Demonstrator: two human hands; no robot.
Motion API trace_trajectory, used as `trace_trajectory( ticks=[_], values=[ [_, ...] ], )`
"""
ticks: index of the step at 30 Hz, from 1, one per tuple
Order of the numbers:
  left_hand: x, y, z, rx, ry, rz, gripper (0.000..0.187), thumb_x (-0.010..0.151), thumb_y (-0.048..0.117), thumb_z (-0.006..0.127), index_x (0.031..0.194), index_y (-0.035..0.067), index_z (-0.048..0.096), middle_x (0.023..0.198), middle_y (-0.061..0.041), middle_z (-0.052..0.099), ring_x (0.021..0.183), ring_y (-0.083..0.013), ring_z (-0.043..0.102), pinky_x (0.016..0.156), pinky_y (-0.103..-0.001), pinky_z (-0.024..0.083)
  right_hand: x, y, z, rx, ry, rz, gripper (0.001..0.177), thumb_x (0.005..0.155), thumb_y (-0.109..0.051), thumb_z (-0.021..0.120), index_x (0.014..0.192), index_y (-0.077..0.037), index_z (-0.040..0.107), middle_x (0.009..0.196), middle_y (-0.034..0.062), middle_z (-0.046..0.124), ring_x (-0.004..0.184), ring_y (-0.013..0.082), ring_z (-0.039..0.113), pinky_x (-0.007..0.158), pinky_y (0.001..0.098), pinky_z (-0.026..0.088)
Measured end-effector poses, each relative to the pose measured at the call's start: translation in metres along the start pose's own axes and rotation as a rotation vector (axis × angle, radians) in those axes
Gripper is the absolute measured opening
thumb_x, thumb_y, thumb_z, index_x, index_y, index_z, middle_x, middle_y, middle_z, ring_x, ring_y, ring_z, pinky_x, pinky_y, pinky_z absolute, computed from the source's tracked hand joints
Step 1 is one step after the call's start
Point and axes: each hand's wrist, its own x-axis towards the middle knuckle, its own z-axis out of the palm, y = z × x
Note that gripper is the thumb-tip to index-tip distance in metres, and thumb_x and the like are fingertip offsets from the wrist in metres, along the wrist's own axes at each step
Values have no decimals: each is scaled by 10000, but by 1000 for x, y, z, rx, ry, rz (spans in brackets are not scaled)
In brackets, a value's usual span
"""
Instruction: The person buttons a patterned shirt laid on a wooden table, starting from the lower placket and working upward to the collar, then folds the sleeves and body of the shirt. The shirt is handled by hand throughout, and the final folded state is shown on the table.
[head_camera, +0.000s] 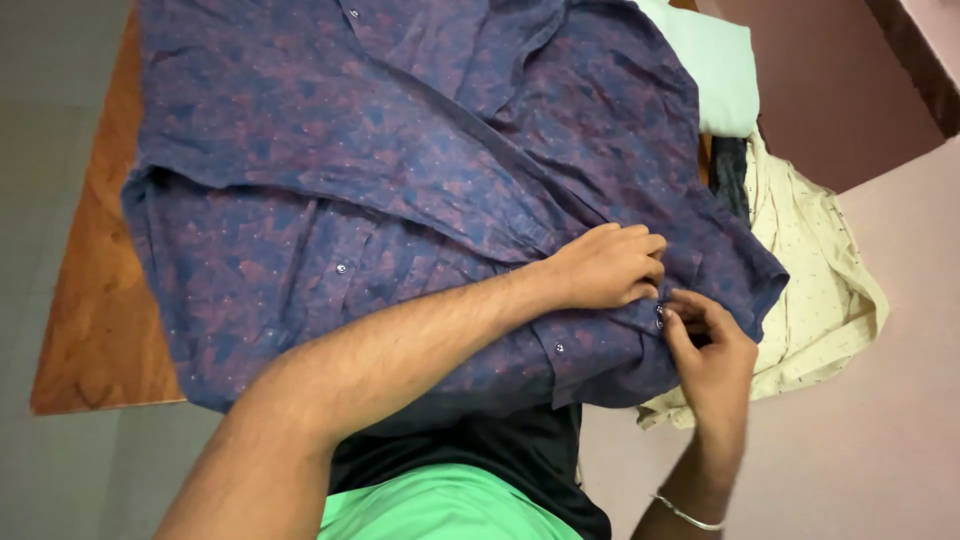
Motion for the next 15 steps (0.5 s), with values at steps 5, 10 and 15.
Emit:
trace_trajectory(
  ticks=[5, 10, 15],
  values=[
    [-1, -1, -6, -10, -12, 78, 317, 709, 371, 798, 908, 127, 758, 993, -27, 609, 1002, -234, 586, 783, -405, 467, -2, -4, -12, -82, -96, -51, 250, 896, 4, 751, 1145, 12, 724, 1014, 58, 737, 865, 103, 672, 800, 261, 543],
    [-3, 4, -1, 142, 6, 101, 100, 863, 230, 718, 845, 132, 720, 978, -21, 634, 999, -226, 608, 819, -407, 462, -1, -2, 0, -135, -18, -116, 226, 926, 13, 750, 1152, 16, 736, 957, 55, 703, 810, 119, 630, 765, 252, 514],
    [0, 3, -6, 5, 198, 15, 114, 900, 155, 650, 951, 66, 698, 924, -77, 654, 926, -291, 652, 792, -441, 481, 3, 1, 4, 311, 89, 72, 143, 974, 22, 695, 1115, 1, 688, 955, -11, 683, 841, 55, 608, 770, 185, 481]
  ],
)
